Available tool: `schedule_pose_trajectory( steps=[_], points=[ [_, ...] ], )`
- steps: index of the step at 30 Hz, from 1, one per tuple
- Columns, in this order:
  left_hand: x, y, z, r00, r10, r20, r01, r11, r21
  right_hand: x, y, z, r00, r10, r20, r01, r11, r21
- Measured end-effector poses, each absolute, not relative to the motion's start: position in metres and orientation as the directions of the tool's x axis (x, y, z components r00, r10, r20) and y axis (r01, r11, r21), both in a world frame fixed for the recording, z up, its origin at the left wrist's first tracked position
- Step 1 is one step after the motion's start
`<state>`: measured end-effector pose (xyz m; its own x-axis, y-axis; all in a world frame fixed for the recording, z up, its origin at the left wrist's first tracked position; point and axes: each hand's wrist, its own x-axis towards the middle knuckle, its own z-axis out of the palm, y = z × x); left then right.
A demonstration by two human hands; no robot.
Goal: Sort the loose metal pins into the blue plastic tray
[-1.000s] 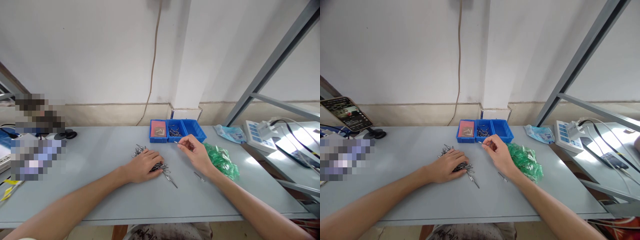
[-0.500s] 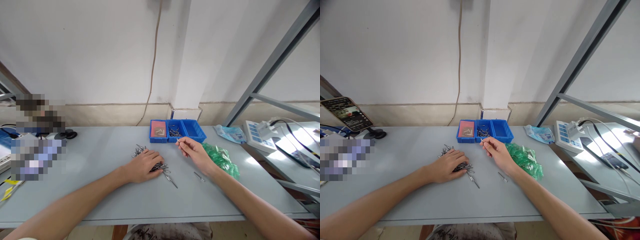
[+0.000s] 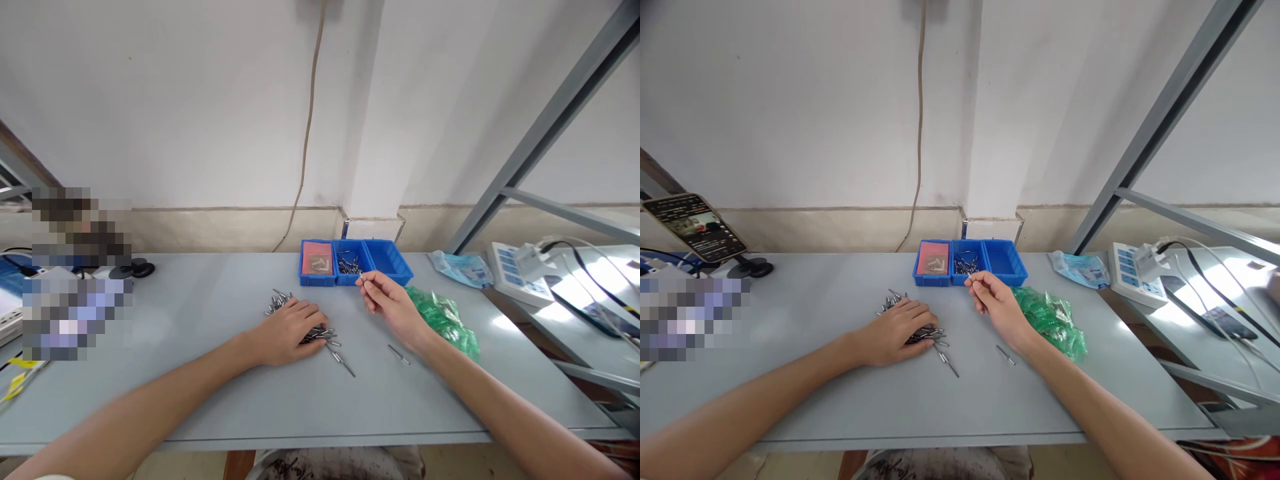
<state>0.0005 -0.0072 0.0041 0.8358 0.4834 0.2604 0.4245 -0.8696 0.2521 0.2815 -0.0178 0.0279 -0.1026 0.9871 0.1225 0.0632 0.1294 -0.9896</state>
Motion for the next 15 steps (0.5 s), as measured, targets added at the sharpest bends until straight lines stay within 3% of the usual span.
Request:
schedule_pose_trajectory(
  steps=[5, 10, 15],
  points=[
    [0.0, -0.007, 0.003, 0.833, 0.485, 0.265, 0.426, -0.869, 0.252, 0.283, -0.016, 0.025, -0.026, 0.974, 0.226, 0.23, 0.226, -0.947],
    [0.0, -0.007, 0.005, 0.837, 0.484, 0.256, 0.423, -0.868, 0.261, 0.282, -0.021, 0.026, 0.001, 0.877, 0.48, 0.482, 0.42, -0.769],
    [0.0, -0.007, 0.005, 0.84, 0.483, 0.247, 0.422, -0.868, 0.261, 0.279, -0.027, 0.03, -0.069, 0.847, 0.527, 0.603, 0.456, -0.654]
  ],
)
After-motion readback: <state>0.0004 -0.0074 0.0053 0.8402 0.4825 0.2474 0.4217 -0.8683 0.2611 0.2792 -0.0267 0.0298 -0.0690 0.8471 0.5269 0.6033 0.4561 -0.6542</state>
